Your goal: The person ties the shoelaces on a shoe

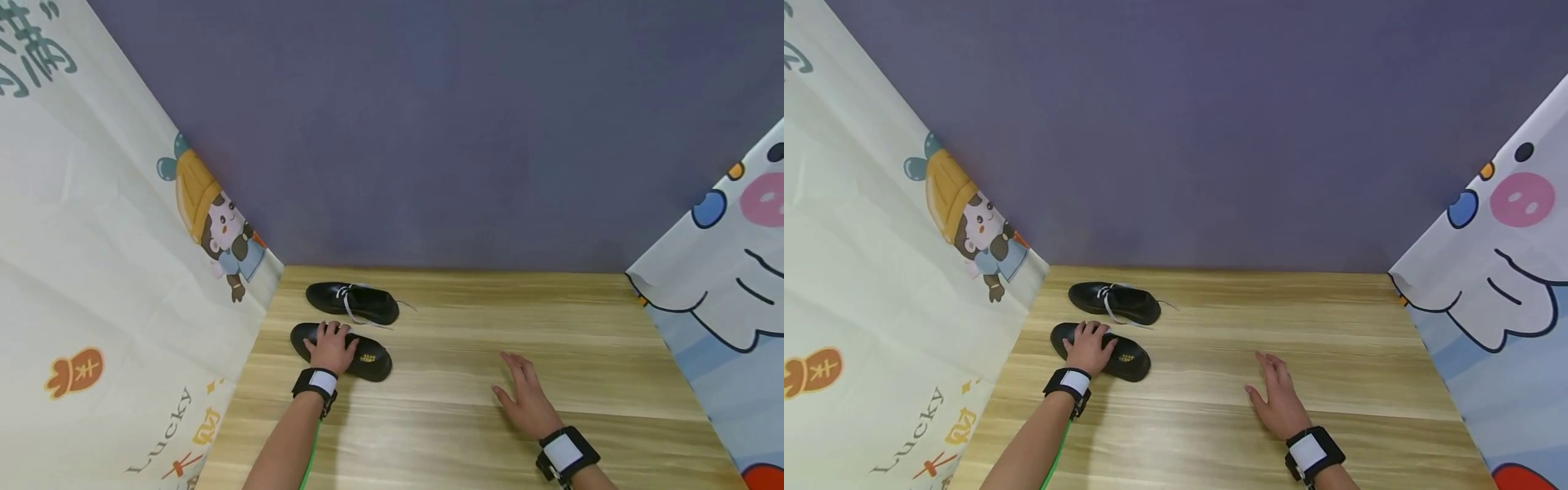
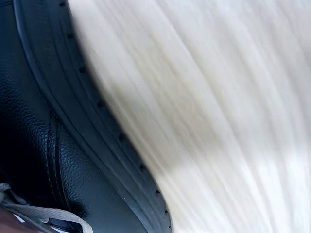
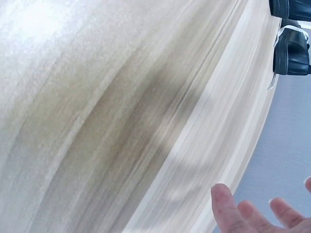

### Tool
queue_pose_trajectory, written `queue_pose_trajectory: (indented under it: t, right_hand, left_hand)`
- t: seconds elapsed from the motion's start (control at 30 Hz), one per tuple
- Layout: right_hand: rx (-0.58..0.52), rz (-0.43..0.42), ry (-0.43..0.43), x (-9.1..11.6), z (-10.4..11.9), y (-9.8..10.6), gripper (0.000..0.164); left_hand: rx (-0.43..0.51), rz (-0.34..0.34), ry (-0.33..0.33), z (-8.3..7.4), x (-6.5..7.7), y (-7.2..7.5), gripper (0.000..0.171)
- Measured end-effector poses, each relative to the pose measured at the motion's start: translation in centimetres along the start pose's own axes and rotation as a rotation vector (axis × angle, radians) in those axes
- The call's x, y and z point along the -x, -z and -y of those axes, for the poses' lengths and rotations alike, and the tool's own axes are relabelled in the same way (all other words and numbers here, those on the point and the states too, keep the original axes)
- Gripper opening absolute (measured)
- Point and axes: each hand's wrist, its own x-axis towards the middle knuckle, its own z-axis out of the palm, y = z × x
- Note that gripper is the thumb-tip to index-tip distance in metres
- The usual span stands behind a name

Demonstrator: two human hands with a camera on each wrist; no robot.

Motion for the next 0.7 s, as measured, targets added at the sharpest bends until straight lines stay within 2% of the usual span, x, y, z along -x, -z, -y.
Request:
queue_pose_trajectory:
  t: [0.23, 0.43, 0.6, 0.7]
  right_hand:
    - [-0.016, -0.026, 0.024, 0.4, 0.1, -0.1, 0.072]
    - [0.001, -0.028, 0.037, 0.0, -0.5, 0.3, 0.072]
    - [0.025, -0.049, 0.042, -1.0, -0.6, 1.2, 0.076]
    - [0.035, -0.057, 0.037, -1.4, -0.4, 1.8, 0.080]
  left_hand:
    - [-0.003, -0.002, 0.027, 0.3, -0.1, 0.8, 0.035]
    - [0.038, 0.001, 0.028, 0.4, -0.4, 0.4, 0.043]
    - [0.102, -0.074, 0.025, -0.2, -1.0, 0.6, 0.046]
    - [0.087, -0.121, -0.003, -0.8, -1.8, 1.1, 0.054]
